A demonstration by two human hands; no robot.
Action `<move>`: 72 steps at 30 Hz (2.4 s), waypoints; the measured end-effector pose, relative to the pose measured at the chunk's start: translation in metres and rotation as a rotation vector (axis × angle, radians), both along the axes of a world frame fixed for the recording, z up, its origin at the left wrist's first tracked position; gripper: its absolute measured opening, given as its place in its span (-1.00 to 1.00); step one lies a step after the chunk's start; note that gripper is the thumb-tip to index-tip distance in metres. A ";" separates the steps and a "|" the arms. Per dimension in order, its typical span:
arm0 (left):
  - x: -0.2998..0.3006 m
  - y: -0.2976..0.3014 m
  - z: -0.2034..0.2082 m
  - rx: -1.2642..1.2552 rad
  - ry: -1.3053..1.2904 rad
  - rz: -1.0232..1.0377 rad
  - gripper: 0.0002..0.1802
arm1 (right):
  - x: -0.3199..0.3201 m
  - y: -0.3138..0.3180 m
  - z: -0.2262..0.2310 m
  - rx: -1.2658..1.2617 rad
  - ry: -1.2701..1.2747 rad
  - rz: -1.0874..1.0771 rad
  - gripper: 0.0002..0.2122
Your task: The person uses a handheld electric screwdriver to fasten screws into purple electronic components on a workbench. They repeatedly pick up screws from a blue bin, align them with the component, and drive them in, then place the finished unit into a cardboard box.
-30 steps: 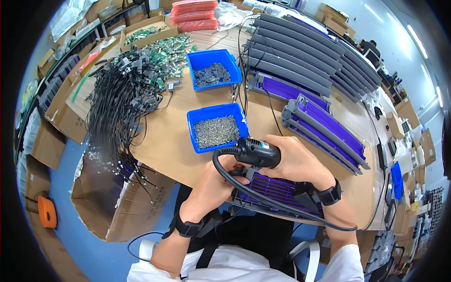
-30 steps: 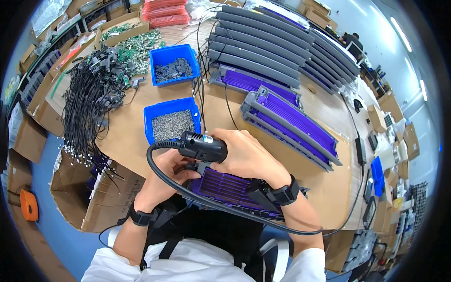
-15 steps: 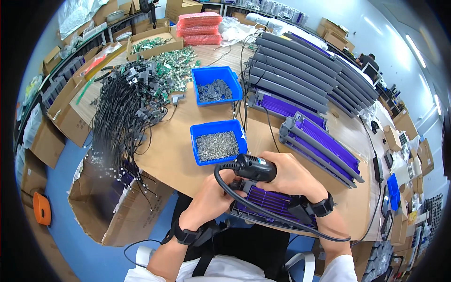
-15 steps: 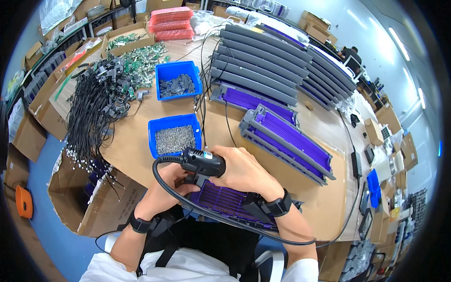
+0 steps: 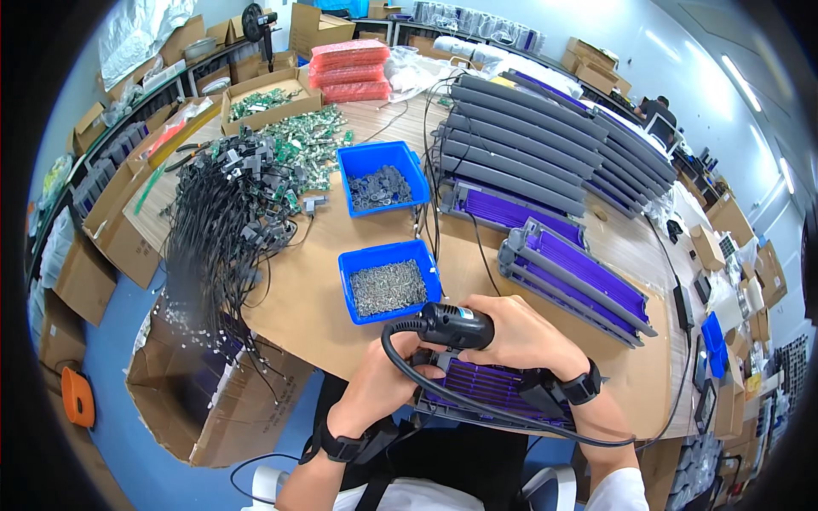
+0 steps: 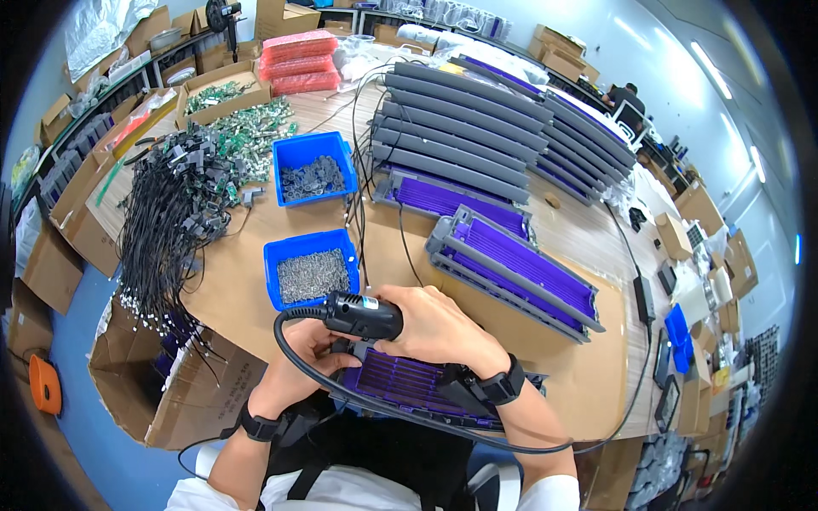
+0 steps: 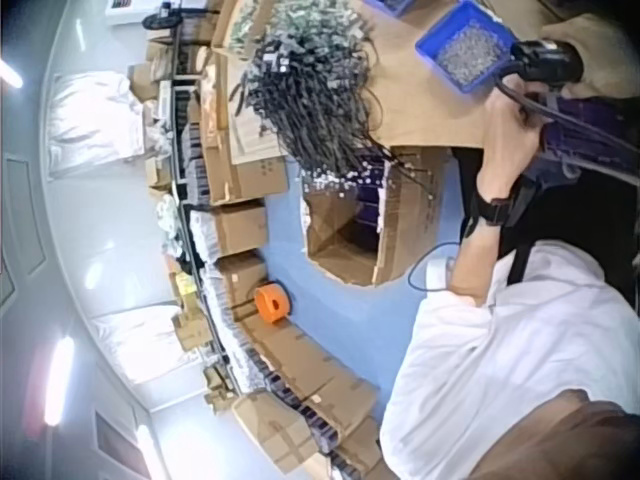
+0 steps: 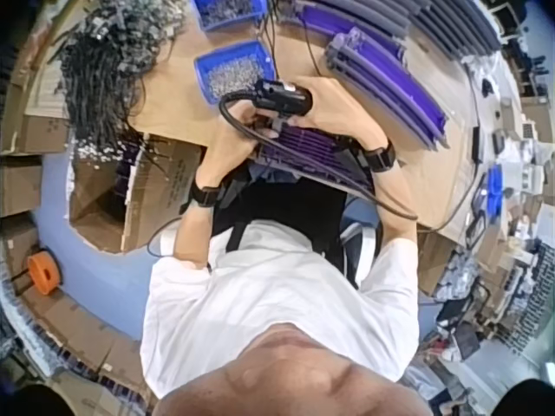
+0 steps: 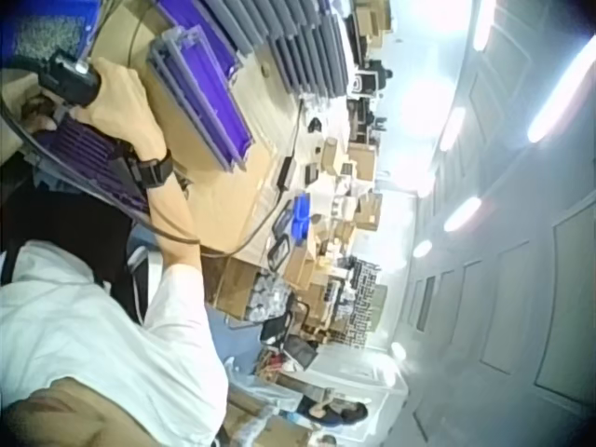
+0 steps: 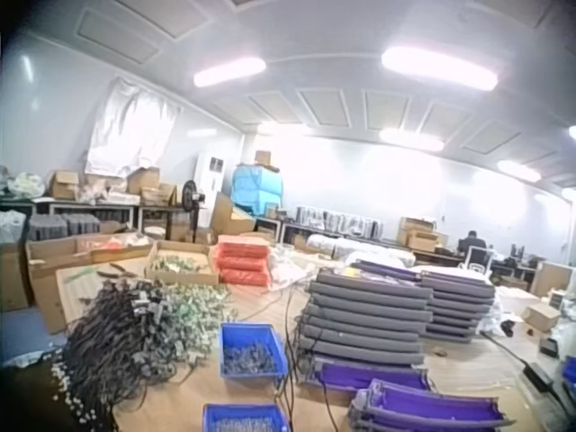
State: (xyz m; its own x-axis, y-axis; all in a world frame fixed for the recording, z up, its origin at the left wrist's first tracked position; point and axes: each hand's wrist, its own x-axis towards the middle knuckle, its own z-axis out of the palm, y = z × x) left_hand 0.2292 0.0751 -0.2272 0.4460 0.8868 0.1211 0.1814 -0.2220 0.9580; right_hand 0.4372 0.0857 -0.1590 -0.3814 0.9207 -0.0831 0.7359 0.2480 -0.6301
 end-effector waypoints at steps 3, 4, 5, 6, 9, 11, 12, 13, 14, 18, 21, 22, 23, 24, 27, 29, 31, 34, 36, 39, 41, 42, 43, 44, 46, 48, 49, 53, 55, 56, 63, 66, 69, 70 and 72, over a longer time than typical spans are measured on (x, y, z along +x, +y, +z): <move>0.003 -0.001 -0.004 -0.050 -0.030 0.031 -0.67 | -0.001 0.000 0.000 0.003 0.002 -0.003 -0.51; 0.004 -0.001 -0.004 -0.072 -0.037 0.039 -0.66 | -0.001 -0.001 0.000 0.002 -0.010 -0.007 -0.51; 0.004 -0.001 -0.006 -0.012 -0.040 0.042 -0.65 | -0.001 -0.002 0.000 0.004 -0.018 -0.010 -0.51; 0.004 -0.002 -0.009 0.049 -0.044 0.045 -0.64 | -0.001 -0.002 0.001 0.006 -0.013 -0.009 -0.51; 0.005 -0.005 -0.003 0.033 -0.040 0.068 -0.67 | 0.000 -0.002 0.001 0.005 -0.005 -0.012 -0.50; 0.006 -0.007 -0.003 0.014 -0.065 0.081 -0.67 | 0.000 -0.001 -0.001 0.011 -0.006 -0.011 -0.51; 0.007 -0.007 -0.009 0.034 -0.095 0.084 -0.66 | 0.000 -0.001 -0.001 0.013 -0.001 -0.006 -0.51; 0.007 -0.008 -0.012 0.053 -0.124 0.088 -0.65 | -0.001 -0.001 -0.001 0.016 0.005 -0.001 -0.52; 0.007 -0.008 -0.011 0.097 -0.094 0.085 -0.64 | -0.001 -0.001 -0.001 0.019 0.010 0.002 -0.53; 0.005 -0.009 -0.007 0.232 -0.004 0.087 -0.62 | 0.000 -0.001 -0.004 0.047 0.023 0.039 -0.56; 0.002 -0.009 -0.008 0.273 0.033 0.084 -0.63 | -0.002 -0.001 -0.002 0.026 0.008 0.036 -0.58; 0.002 -0.009 -0.008 0.283 0.045 0.081 -0.64 | -0.003 -0.002 -0.001 0.010 0.000 0.025 -0.58; 0.002 -0.009 -0.009 0.303 0.036 0.096 -0.64 | -0.004 -0.002 0.000 -0.007 -0.007 0.016 -0.59; 0.003 -0.009 -0.009 0.324 0.026 0.110 -0.63 | -0.004 -0.002 0.000 0.002 -0.006 0.024 -0.58; 0.003 -0.008 -0.009 0.341 0.035 0.113 -0.63 | -0.004 -0.002 0.000 0.019 0.005 0.041 -0.55; 0.002 -0.008 -0.010 0.331 0.036 0.109 -0.63 | -0.004 -0.002 0.000 0.017 0.016 0.043 -0.56; 0.003 -0.009 -0.010 0.315 0.021 0.113 -0.63 | -0.005 -0.002 0.002 -0.009 0.005 0.033 -0.56; 0.004 -0.009 -0.005 0.252 0.001 0.106 -0.62 | -0.007 -0.003 0.006 -0.033 -0.015 0.018 -0.56; 0.003 -0.009 -0.006 0.276 0.000 0.098 -0.61 | -0.007 -0.003 0.006 -0.022 -0.011 0.028 -0.56; 0.002 -0.007 -0.012 0.331 0.017 0.094 -0.58 | -0.005 -0.003 -0.001 0.022 0.016 0.045 -0.56; 0.002 -0.008 -0.014 0.292 0.009 0.085 -0.57 | -0.004 -0.002 -0.003 0.042 0.023 0.033 -0.56; 0.002 -0.008 -0.014 0.231 -0.006 0.076 -0.58 | -0.005 -0.003 -0.002 0.026 0.022 0.019 -0.56; 0.002 -0.009 -0.015 0.170 -0.021 0.067 -0.58 | -0.006 -0.003 -0.001 0.009 0.021 0.005 -0.56; 0.003 -0.008 -0.014 0.164 -0.068 0.056 -0.59 | -0.006 -0.004 0.000 -0.008 0.017 -0.009 -0.57; 0.004 -0.005 -0.015 0.151 -0.163 0.034 -0.60 | -0.004 -0.003 0.003 0.036 0.045 0.005 -0.57; 0.003 -0.003 -0.019 0.153 -0.157 0.031 -0.61 | -0.001 -0.002 0.004 0.055 0.068 0.007 -0.58; 0.004 -0.003 -0.019 0.162 -0.159 0.037 -0.61 | 0.001 -0.001 0.005 0.051 0.072 0.001 -0.58; 0.005 -0.003 -0.021 0.186 -0.147 0.043 -0.62 | 0.003 -0.001 0.005 0.046 0.088 -0.001 -0.59; 0.006 -0.002 -0.021 0.176 -0.140 0.040 -0.63 | 0.003 0.000 0.003 0.037 0.071 0.011 -0.60; 0.005 -0.002 -0.020 0.160 -0.136 0.038 -0.63 | 0.002 0.000 0.003 0.030 0.065 0.009 -0.60; 0.008 -0.002 -0.023 0.256 -0.190 0.069 -0.63 | 0.001 -0.002 0.009 0.021 0.067 -0.006 -0.61; 0.006 -0.002 -0.024 0.215 -0.158 0.057 -0.62 | -0.001 -0.002 0.006 0.022 0.026 -0.014 -0.61; 0.005 -0.003 -0.020 0.203 -0.109 0.053 -0.61 | -0.002 -0.001 0.003 0.025 0.010 -0.025 -0.61; 0.004 -0.004 -0.018 0.152 -0.123 0.044 -0.62 | -0.003 -0.001 0.002 0.028 0.014 -0.030 -0.61; 0.002 -0.005 -0.013 0.053 -0.152 0.026 -0.62 | -0.004 -0.002 0.003 0.019 0.007 -0.037 -0.61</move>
State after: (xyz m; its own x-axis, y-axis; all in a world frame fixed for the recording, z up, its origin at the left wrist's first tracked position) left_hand 0.2317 0.0704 -0.2406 0.3960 0.8884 0.2320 0.0415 -0.2697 0.9621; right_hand 0.4328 0.0838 -0.1558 -0.3474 0.9356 -0.0631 0.7405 0.2325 -0.6305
